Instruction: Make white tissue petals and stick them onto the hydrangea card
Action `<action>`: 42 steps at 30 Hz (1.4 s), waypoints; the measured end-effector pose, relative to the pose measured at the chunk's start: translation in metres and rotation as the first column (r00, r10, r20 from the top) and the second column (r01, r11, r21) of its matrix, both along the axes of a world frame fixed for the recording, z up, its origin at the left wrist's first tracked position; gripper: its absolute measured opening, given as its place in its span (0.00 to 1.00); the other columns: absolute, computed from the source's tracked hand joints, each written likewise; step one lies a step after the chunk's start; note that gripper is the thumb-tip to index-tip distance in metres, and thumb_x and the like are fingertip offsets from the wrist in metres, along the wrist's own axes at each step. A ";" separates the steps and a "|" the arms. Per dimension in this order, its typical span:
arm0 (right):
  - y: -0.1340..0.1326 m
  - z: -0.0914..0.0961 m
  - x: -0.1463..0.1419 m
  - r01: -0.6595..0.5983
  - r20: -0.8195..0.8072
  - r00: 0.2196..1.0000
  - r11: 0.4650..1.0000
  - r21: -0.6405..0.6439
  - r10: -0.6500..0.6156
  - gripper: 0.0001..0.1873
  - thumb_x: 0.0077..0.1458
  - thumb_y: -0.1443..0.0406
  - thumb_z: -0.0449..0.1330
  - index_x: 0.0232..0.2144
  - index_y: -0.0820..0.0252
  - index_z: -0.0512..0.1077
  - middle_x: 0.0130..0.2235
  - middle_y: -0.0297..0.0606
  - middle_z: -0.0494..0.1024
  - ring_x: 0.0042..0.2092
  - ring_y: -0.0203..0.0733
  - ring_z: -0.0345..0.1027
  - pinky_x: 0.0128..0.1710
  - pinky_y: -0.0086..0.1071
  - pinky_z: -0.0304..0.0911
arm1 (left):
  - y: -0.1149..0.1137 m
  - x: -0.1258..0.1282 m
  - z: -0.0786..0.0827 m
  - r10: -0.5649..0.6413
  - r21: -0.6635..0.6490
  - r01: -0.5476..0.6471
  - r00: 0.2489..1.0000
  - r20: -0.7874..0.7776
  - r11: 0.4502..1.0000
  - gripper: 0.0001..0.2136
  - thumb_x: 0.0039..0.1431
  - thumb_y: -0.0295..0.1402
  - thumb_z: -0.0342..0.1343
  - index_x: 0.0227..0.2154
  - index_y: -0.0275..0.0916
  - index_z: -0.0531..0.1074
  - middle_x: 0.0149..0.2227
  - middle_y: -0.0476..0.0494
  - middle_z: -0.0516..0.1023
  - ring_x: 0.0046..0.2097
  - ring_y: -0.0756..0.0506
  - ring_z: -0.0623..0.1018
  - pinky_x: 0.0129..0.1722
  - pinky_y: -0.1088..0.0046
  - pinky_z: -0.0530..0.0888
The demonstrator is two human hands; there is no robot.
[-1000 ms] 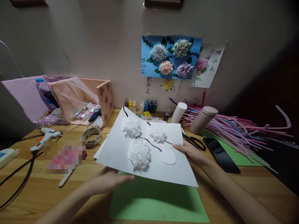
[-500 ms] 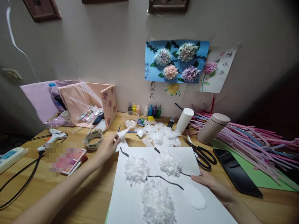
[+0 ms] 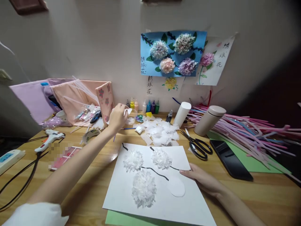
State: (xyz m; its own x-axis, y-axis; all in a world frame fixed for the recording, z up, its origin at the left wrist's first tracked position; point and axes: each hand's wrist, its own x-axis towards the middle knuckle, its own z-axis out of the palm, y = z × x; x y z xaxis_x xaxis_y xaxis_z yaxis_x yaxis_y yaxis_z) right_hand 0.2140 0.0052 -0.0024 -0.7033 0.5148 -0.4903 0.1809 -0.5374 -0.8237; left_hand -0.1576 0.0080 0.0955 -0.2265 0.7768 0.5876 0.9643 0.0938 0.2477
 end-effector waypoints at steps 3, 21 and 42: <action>0.006 0.002 0.008 -0.017 -0.038 0.999 1.000 0.011 0.018 0.25 0.43 0.63 0.67 0.45 0.64 0.71 0.45 0.47 0.77 0.42 0.48 0.74 0.47 0.39 0.65 | -0.011 0.035 -0.019 -0.424 -0.225 0.416 0.906 0.014 0.881 0.10 0.58 0.28 0.47 0.39 0.38 0.71 0.41 0.40 0.71 0.46 0.43 0.70 0.47 0.65 0.67; 0.034 -0.003 0.040 -0.030 -0.099 0.995 0.999 -0.035 0.026 0.25 0.41 0.67 0.68 0.44 0.64 0.71 0.46 0.46 0.77 0.42 0.44 0.74 0.46 0.36 0.65 | 0.080 0.102 -0.101 -0.383 -0.383 0.379 0.921 0.069 0.842 0.19 0.63 0.37 0.41 0.55 0.43 0.63 0.59 0.32 0.55 0.59 0.32 0.56 0.55 0.48 0.55; 0.045 -0.005 0.052 0.028 -0.080 0.996 1.000 -0.013 -0.029 0.24 0.41 0.65 0.68 0.43 0.65 0.72 0.41 0.45 0.79 0.39 0.44 0.75 0.44 0.36 0.66 | 0.042 0.063 -0.079 -0.766 -0.376 0.744 0.631 0.125 0.552 0.23 0.61 0.39 0.47 0.58 0.47 0.57 0.63 0.46 0.54 0.64 0.43 0.52 0.64 0.59 0.40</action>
State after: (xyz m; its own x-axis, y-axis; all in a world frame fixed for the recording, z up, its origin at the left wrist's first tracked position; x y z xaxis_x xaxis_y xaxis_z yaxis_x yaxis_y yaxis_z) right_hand 0.2657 0.0504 -0.0073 -0.7256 0.5299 -0.4390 0.0987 -0.5512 -0.8285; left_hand -0.0948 0.0499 0.0163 0.5641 0.7962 0.2189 0.7324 -0.6048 0.3127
